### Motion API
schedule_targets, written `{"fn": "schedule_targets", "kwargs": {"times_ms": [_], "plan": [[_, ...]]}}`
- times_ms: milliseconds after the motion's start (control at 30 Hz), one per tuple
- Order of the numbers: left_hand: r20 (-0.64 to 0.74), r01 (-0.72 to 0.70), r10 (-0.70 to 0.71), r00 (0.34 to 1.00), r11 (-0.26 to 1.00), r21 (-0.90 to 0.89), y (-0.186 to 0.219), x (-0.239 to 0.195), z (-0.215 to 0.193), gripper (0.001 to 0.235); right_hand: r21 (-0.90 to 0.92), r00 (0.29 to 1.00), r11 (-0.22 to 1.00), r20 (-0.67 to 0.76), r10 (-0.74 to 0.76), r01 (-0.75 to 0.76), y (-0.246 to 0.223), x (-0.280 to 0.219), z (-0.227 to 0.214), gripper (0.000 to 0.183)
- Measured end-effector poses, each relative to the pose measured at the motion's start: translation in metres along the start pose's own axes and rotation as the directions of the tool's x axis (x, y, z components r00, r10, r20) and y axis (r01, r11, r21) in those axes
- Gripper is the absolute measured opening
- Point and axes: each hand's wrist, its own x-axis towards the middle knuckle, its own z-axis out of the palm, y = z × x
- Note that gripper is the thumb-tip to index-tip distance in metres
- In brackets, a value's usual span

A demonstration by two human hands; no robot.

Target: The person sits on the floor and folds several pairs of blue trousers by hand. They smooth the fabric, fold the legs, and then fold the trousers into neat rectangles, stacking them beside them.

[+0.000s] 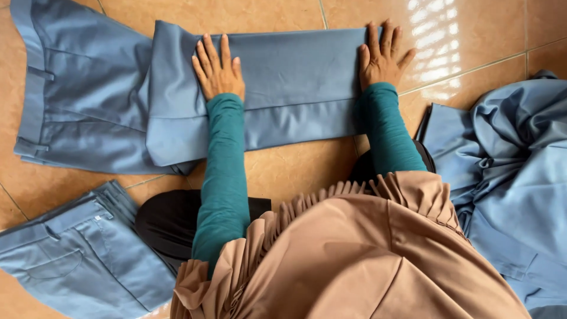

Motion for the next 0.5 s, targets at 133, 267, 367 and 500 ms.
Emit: {"fn": "schedule_targets", "kwargs": {"times_ms": [133,267,367,500], "plan": [[-0.043,0.153,-0.150,0.988,0.986,0.067,0.072,-0.046,-0.011,0.058,-0.108,0.990,0.992,-0.131,0.049,-0.063,-0.028,-0.026,0.025,0.063],[0.045,0.103,-0.105,0.993,0.994,0.048,0.106,-0.113,0.008,0.062,-0.019,0.937,0.960,-0.214,-0.275,0.278,-0.083,-0.107,0.043,0.056],[0.045,0.109,-0.114,0.992,0.988,0.107,0.086,-0.124,0.002,0.056,-0.032,0.917,0.933,-0.171,-0.359,0.359,-0.086,-0.131,0.048,0.052],[0.015,0.298,-0.306,0.952,0.937,0.180,0.045,-0.116,-0.013,0.052,0.002,0.953,0.967,-0.170,-0.251,0.255,-0.054,-0.104,0.036,0.054]]}}
